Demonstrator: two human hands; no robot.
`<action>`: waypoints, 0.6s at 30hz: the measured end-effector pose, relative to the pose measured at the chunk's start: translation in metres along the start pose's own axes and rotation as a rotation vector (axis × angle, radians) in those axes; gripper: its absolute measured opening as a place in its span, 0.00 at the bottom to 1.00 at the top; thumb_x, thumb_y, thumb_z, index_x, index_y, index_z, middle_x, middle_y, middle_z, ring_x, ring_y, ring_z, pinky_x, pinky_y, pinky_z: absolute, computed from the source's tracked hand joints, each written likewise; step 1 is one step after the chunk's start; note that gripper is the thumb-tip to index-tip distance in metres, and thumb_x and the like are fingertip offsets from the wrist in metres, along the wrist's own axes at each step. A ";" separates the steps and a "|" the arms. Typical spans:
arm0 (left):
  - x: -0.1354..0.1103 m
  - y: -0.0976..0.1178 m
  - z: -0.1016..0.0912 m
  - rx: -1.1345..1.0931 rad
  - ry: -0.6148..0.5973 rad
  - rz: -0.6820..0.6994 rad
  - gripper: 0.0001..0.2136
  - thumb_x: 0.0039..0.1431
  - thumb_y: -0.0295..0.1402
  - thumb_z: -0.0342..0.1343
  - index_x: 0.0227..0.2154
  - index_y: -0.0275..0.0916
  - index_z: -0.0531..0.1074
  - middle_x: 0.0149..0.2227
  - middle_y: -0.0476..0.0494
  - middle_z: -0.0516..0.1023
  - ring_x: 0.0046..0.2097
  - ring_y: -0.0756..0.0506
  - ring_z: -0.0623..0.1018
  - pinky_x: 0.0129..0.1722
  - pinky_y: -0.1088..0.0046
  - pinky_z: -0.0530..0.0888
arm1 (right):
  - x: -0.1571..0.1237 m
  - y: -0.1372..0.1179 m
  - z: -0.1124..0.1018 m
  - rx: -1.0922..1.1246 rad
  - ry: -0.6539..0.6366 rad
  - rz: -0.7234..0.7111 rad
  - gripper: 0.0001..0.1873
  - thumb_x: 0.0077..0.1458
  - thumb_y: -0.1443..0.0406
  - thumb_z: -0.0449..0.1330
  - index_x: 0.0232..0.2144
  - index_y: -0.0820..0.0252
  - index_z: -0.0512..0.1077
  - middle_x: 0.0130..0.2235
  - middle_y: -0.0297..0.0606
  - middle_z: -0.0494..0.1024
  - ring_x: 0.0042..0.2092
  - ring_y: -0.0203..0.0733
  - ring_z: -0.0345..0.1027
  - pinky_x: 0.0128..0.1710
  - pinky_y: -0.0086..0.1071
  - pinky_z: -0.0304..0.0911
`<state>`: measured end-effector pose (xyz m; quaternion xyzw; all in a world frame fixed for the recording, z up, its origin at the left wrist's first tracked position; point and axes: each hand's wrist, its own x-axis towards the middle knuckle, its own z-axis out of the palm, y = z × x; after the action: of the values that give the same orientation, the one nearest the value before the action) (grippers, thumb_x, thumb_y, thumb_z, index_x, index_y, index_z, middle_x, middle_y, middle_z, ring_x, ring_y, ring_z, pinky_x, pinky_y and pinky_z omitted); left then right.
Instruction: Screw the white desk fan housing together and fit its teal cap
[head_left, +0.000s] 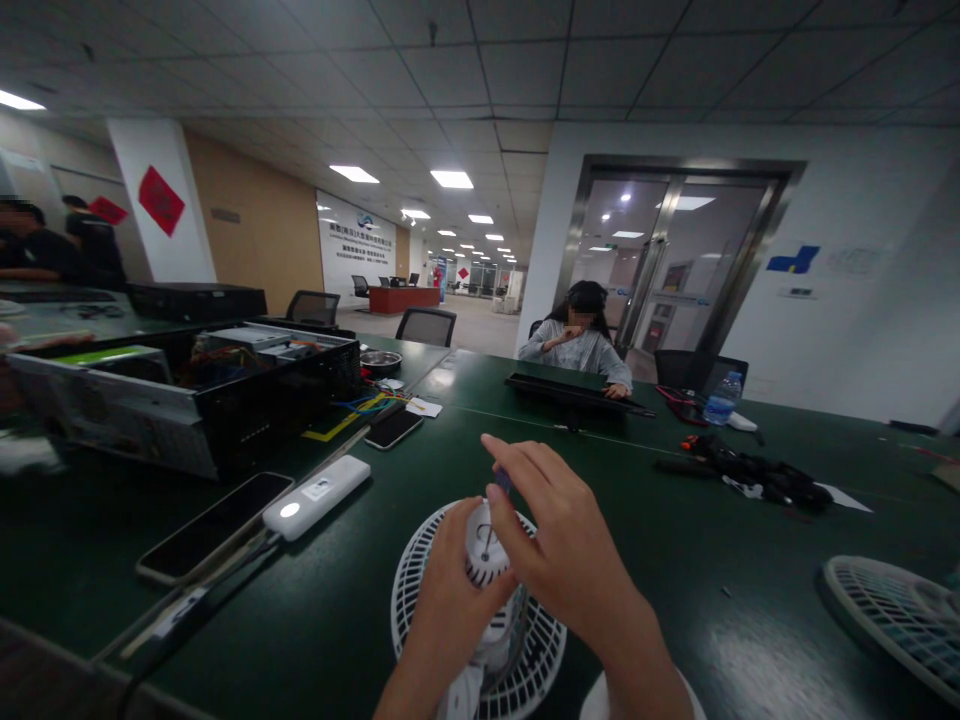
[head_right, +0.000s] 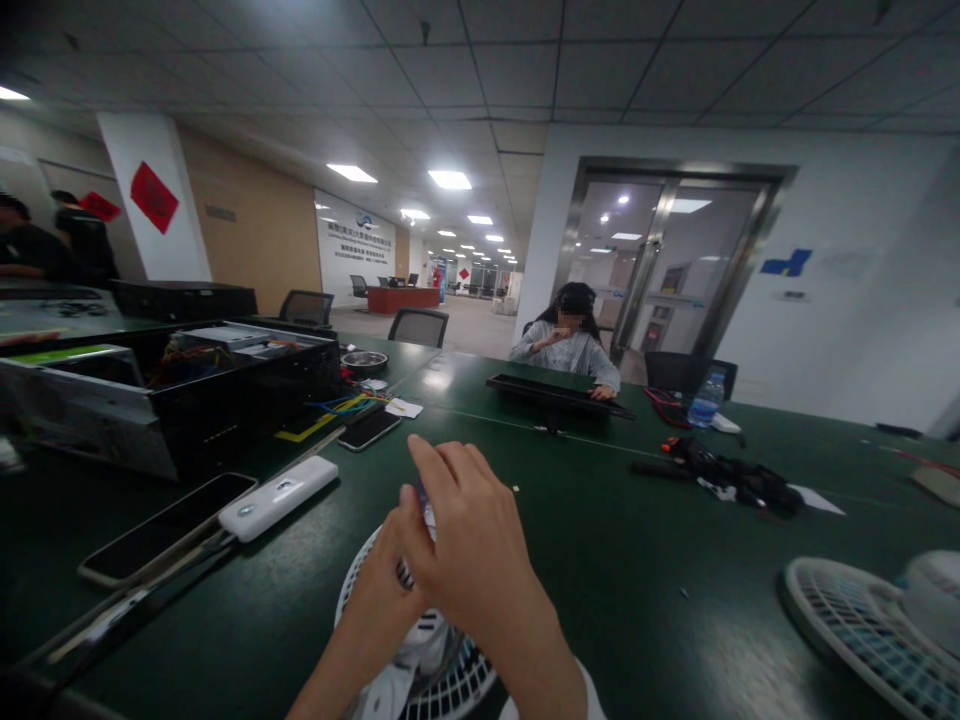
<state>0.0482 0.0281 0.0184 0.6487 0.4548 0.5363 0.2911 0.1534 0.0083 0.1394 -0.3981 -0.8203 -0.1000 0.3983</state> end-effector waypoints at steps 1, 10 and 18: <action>0.000 0.000 0.000 -0.001 -0.004 0.000 0.26 0.46 0.32 0.58 0.50 0.39 0.60 0.52 0.39 0.67 0.54 0.38 0.67 0.55 0.56 0.63 | 0.000 0.000 -0.001 0.036 -0.008 -0.013 0.17 0.58 0.69 0.48 0.48 0.68 0.67 0.38 0.45 0.75 0.39 0.44 0.67 0.38 0.38 0.65; 0.000 -0.001 0.000 0.014 -0.008 -0.003 0.26 0.47 0.31 0.58 0.51 0.41 0.59 0.52 0.41 0.68 0.55 0.39 0.67 0.55 0.56 0.62 | 0.000 0.002 0.006 -0.087 0.038 -0.022 0.10 0.57 0.64 0.54 0.38 0.64 0.72 0.30 0.41 0.74 0.33 0.44 0.67 0.31 0.37 0.64; 0.001 0.001 -0.001 -0.007 -0.012 0.018 0.25 0.48 0.32 0.58 0.50 0.39 0.60 0.52 0.39 0.67 0.54 0.39 0.68 0.54 0.56 0.63 | 0.000 0.000 -0.002 0.085 -0.048 -0.019 0.18 0.59 0.70 0.47 0.50 0.65 0.66 0.36 0.42 0.76 0.37 0.41 0.68 0.37 0.35 0.66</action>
<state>0.0478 0.0286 0.0194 0.6549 0.4455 0.5365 0.2912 0.1545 0.0073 0.1405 -0.3752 -0.8368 -0.0597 0.3942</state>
